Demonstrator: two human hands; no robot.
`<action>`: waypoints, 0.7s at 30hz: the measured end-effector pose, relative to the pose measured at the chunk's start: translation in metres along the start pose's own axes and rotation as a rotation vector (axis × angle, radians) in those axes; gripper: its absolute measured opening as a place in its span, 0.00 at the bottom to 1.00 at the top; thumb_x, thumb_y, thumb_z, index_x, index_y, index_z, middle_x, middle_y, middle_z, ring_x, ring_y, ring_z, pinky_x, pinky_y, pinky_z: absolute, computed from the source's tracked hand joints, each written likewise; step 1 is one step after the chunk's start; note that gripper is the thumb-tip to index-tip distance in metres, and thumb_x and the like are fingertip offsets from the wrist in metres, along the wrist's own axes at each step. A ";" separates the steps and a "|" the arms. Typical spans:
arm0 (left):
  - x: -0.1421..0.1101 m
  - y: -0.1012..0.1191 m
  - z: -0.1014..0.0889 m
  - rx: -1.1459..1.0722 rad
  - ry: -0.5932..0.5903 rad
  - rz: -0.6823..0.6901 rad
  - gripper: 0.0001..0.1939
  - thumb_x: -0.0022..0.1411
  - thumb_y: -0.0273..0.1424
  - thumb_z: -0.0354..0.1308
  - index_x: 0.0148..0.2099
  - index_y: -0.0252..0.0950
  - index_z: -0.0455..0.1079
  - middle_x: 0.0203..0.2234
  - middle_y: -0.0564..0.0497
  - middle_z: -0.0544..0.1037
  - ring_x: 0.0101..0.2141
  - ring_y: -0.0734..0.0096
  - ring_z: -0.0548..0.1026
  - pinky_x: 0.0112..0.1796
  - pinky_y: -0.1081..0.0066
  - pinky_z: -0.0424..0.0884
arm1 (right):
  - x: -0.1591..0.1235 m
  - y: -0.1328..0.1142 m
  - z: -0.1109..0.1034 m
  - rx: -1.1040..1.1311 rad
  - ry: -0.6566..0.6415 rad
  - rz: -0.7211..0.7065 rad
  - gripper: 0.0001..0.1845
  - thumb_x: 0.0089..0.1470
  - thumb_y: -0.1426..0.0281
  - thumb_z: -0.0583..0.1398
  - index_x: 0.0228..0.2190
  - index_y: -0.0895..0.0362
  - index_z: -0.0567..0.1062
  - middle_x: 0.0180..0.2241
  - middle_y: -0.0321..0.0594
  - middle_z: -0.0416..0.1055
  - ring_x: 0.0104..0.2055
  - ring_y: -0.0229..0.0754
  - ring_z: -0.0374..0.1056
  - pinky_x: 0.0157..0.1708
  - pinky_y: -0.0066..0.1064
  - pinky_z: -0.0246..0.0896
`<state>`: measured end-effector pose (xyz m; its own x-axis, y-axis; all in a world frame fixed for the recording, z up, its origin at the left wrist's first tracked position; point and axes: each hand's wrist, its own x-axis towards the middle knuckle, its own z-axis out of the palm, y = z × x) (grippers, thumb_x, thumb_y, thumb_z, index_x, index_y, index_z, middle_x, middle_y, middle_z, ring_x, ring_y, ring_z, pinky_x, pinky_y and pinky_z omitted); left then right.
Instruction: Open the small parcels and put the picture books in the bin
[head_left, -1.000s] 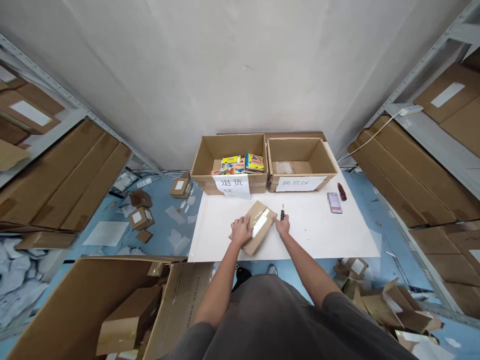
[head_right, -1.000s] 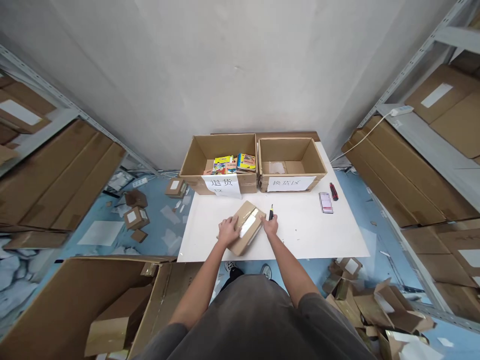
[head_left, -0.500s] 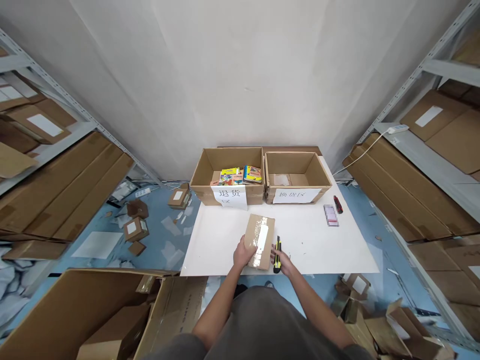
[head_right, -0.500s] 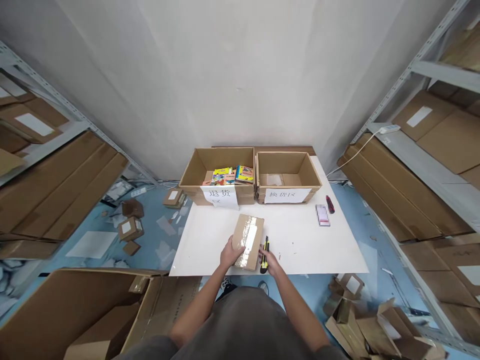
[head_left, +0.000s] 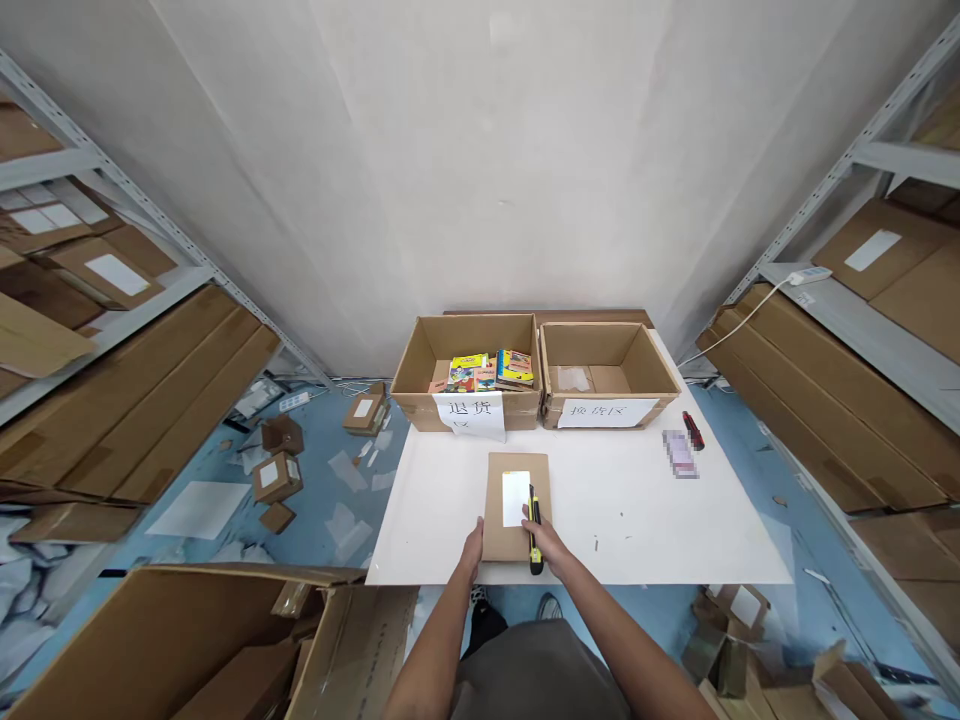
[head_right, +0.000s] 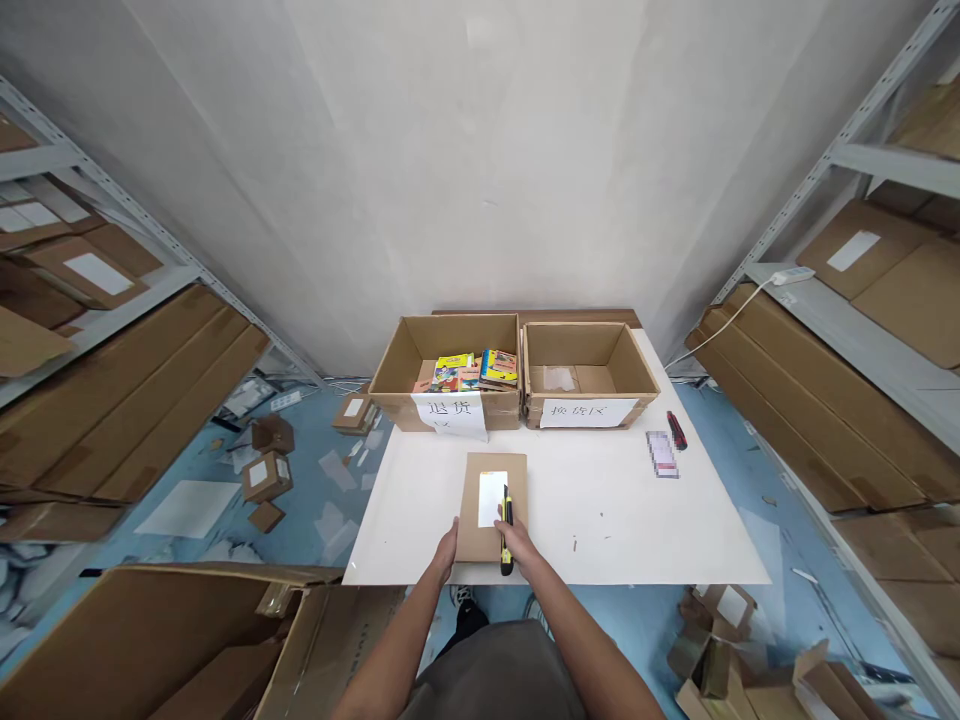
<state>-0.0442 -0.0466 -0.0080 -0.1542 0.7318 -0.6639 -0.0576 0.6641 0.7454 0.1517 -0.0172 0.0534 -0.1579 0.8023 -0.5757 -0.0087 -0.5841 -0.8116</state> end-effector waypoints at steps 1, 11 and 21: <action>-0.002 -0.003 -0.005 -0.017 -0.037 -0.033 0.40 0.63 0.65 0.47 0.55 0.38 0.78 0.50 0.39 0.83 0.55 0.47 0.78 0.56 0.56 0.74 | 0.001 0.005 0.002 0.055 -0.020 0.026 0.31 0.45 0.57 0.68 0.51 0.54 0.79 0.56 0.47 0.76 0.60 0.53 0.70 0.53 0.39 0.69; -0.005 -0.025 -0.005 -0.073 -0.112 0.138 0.40 0.53 0.67 0.57 0.52 0.41 0.79 0.55 0.42 0.80 0.61 0.46 0.73 0.63 0.53 0.67 | -0.002 0.029 -0.067 0.030 0.242 0.020 0.26 0.36 0.50 0.69 0.37 0.52 0.81 0.42 0.46 0.82 0.53 0.60 0.76 0.49 0.45 0.73; -0.002 0.007 -0.007 -0.302 -0.351 -0.030 0.45 0.62 0.66 0.47 0.61 0.33 0.71 0.55 0.34 0.79 0.58 0.43 0.75 0.58 0.47 0.70 | -0.031 -0.031 0.008 0.047 0.176 -0.155 0.29 0.47 0.52 0.70 0.49 0.51 0.82 0.59 0.43 0.74 0.65 0.55 0.66 0.60 0.40 0.66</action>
<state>-0.0514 -0.0444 -0.0015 0.1919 0.7550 -0.6270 -0.3495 0.6496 0.6752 0.1486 -0.0250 0.0970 0.0234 0.8897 -0.4559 -0.0658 -0.4536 -0.8888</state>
